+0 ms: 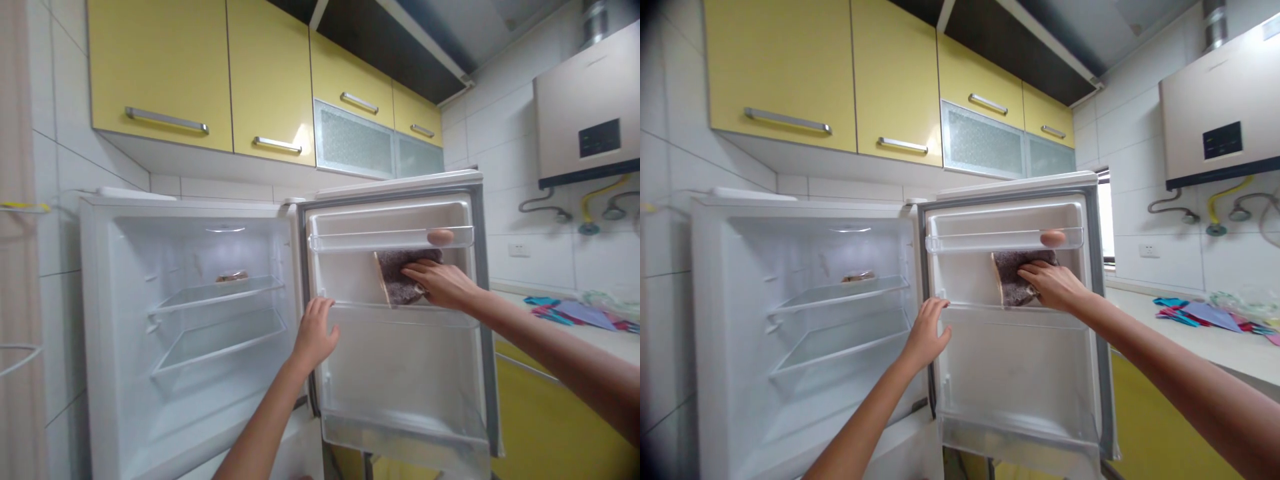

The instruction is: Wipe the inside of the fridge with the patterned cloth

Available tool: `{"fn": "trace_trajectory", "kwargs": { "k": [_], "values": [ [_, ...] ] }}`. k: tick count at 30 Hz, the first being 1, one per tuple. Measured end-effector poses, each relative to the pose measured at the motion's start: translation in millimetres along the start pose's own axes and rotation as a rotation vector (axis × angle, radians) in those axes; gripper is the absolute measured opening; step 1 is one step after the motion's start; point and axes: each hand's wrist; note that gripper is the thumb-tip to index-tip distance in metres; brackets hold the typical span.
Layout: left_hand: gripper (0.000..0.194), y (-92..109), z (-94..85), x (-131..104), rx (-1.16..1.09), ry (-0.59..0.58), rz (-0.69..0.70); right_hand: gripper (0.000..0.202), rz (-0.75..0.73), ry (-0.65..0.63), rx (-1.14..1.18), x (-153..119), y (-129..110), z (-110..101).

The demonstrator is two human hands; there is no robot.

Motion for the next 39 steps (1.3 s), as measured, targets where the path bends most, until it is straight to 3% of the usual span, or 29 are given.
{"fn": "trace_trajectory", "kwargs": {
  "k": [3, 7, 16, 20, 28, 35, 39],
  "values": [
    [0.047, -1.2, 1.5, -0.1, 0.000, -0.001, 0.004, 0.072, -0.007, -0.026, -0.006, 17.1, -26.7, -5.9],
    [0.046, -2.0, 1.5, 0.0, 0.005, 0.008, 0.008, 0.059, -0.100, -0.037, 0.003, 48.8, -55.9, -0.5],
    [0.055, -1.3, -2.1, -9.4, 0.128, 0.011, -0.088, 0.048, -0.287, 0.057, 0.006, 115.4, -123.4, 9.4],
    [0.057, -0.9, -6.5, -10.2, 0.132, -0.022, -0.076, 0.033, -0.366, 0.107, -0.031, 130.5, -138.8, 11.5],
    [0.063, -8.5, -8.4, -12.5, 0.132, 0.001, -0.031, 0.047, -0.552, 0.160, -0.016, 125.3, -112.0, 25.4],
    [0.053, -7.6, -19.3, -7.4, 0.145, -0.056, -0.017, 0.064, -0.609, 0.032, 0.097, 105.3, -77.8, 23.1],
    [0.053, -7.1, -21.1, -8.5, 0.164, -0.077, -0.039, 0.072, -0.551, 0.006, 0.109, 79.0, -52.4, 19.6]
  ]
}}
Point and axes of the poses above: each hand's wrist, its own x-axis towards the middle knuckle, its own z-axis out of the palm, y = z × x, and after that the axes turned 1 degree about z, right-handed
